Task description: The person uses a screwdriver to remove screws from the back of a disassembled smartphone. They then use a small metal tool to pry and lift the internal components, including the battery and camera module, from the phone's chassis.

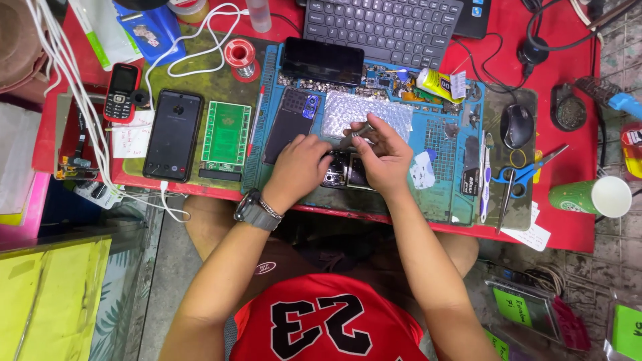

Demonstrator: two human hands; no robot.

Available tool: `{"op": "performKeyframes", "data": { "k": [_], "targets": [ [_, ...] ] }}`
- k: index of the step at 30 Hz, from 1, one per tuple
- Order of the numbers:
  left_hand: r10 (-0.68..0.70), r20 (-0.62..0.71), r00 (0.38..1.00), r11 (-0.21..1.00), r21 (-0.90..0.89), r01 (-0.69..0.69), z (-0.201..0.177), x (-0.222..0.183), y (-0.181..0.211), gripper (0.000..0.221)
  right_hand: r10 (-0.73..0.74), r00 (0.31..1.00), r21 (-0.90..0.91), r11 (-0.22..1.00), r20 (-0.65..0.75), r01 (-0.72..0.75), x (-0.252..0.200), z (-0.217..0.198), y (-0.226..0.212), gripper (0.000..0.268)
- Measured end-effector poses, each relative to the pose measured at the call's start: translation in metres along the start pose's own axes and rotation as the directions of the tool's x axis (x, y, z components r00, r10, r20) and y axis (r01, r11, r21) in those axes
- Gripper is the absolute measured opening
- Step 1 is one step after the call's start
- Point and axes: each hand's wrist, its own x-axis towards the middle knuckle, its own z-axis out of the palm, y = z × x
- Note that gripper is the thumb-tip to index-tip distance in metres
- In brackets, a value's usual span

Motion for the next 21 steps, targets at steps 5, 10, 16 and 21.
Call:
{"op": "performKeyframes", "data": {
  "k": [5, 10, 16, 21],
  "targets": [
    [0.030, -0.017, 0.999, 1.000, 0.005, -0.030, -0.006, 0.004, 0.006, 0.014, -0.010, 1.000, -0.016, 1.000, -0.014, 0.010, -0.005, -0.009, 0.006, 0.050],
    [0.035, -0.019, 0.999, 0.999, -0.039, -0.036, -0.019, 0.000, 0.012, 0.013, -0.018, 0.999, 0.025, 1.000, -0.030, 0.019, -0.010, -0.005, 0.006, 0.051],
    [0.021, -0.038, 0.999, 0.999, -0.024, -0.022, -0.029, -0.011, 0.001, 0.014, -0.048, 0.997, -0.002, 0.999, -0.057, 0.048, -0.010, -0.004, 0.007, 0.049],
    [-0.032, -0.087, 0.996, 0.977, 0.209, 0.050, -0.039, -0.019, -0.025, 0.023, -0.010, 1.000, -0.071, 0.997, -0.004, 0.010, -0.020, 0.000, 0.006, 0.047]
  ]
}}
